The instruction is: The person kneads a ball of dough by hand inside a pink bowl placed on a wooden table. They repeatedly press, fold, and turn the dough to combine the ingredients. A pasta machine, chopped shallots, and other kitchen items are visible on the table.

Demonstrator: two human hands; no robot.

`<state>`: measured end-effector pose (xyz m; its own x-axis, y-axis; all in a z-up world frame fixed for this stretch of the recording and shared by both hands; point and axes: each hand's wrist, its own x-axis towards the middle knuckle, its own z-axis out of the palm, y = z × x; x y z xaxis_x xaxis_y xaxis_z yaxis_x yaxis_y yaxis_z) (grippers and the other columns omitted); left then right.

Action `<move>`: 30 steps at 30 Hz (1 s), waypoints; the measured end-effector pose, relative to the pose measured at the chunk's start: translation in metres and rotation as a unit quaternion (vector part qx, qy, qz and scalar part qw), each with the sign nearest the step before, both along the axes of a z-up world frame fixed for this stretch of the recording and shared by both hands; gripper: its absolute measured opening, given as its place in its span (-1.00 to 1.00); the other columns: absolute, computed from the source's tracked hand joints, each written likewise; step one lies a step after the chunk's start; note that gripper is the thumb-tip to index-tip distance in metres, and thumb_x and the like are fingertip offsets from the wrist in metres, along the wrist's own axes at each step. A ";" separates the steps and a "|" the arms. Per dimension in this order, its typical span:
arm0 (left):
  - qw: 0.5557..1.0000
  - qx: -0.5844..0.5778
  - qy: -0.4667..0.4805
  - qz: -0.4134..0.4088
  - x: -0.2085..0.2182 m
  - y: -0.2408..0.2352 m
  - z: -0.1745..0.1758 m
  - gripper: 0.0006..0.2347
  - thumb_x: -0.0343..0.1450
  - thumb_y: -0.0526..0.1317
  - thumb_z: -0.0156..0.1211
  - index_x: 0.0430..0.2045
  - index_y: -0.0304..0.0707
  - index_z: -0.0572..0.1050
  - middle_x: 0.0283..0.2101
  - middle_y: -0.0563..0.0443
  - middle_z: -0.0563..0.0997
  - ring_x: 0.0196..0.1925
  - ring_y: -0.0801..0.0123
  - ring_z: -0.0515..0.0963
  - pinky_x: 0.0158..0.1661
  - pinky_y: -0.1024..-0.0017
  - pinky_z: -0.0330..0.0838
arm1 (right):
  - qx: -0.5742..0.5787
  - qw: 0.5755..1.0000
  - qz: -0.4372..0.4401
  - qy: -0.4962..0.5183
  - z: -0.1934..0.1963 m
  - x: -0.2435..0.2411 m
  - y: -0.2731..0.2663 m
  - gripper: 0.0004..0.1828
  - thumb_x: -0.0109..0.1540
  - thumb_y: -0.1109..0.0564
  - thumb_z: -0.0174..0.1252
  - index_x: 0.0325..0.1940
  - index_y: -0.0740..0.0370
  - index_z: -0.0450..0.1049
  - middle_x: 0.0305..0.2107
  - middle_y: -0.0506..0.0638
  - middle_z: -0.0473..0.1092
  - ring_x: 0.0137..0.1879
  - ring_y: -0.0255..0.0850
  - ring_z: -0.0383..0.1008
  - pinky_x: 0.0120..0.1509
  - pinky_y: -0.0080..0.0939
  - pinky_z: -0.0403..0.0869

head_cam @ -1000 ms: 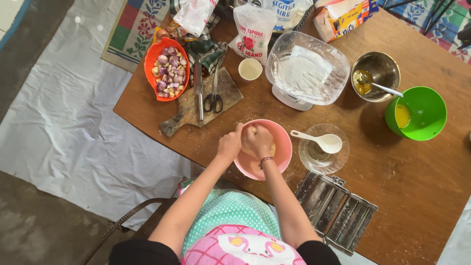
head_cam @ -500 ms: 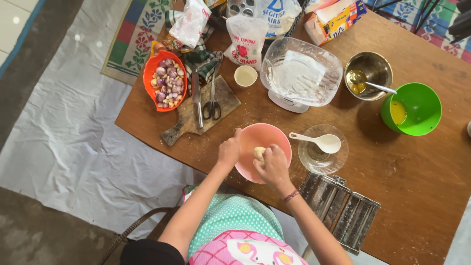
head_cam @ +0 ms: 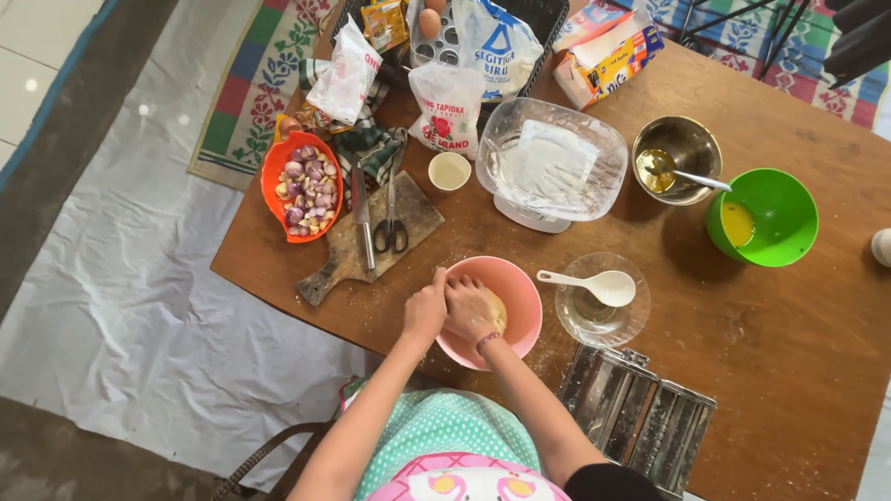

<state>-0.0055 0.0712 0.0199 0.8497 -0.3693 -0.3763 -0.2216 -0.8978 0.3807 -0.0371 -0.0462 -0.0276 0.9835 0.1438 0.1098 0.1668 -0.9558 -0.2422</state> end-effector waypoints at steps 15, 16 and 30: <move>1.000 0.023 -0.006 -0.014 0.001 -0.003 0.017 -0.59 0.50 -0.30 -0.23 0.31 -0.13 0.12 -0.30 -0.25 0.67 -0.24 -0.13 0.73 -0.17 -0.02 0.61 | 0.174 0.951 -0.249 -0.045 0.029 -0.013 -0.022 -0.84 0.10 -0.24 0.22 -0.48 -0.29 0.48 -0.55 -0.28 0.39 -0.21 -0.24 0.46 -0.07 -0.20 0.44; 1.000 0.024 -0.005 -0.018 -0.002 -0.002 0.016 -0.59 0.50 -0.30 -0.23 0.31 -0.13 0.12 -0.30 -0.25 0.67 -0.24 -0.13 0.73 -0.17 -0.02 0.61 | 0.175 0.950 -0.254 -0.045 0.032 -0.024 -0.028 -0.84 0.10 -0.24 0.22 -0.48 -0.29 0.48 -0.55 -0.28 0.39 -0.21 -0.24 0.46 -0.07 -0.20 0.44; 0.998 0.016 -0.021 -0.049 0.007 -0.010 0.012 -0.56 0.44 -0.34 -0.18 0.28 -0.09 0.13 -0.34 -0.19 0.66 -0.29 -0.15 0.72 -0.23 -0.07 0.61 | -0.044 0.994 -0.089 0.050 0.085 -0.056 -0.008 -0.59 0.00 -0.27 0.21 -0.22 -0.06 0.41 -0.11 0.01 0.36 0.07 0.00 0.35 0.29 0.32 0.19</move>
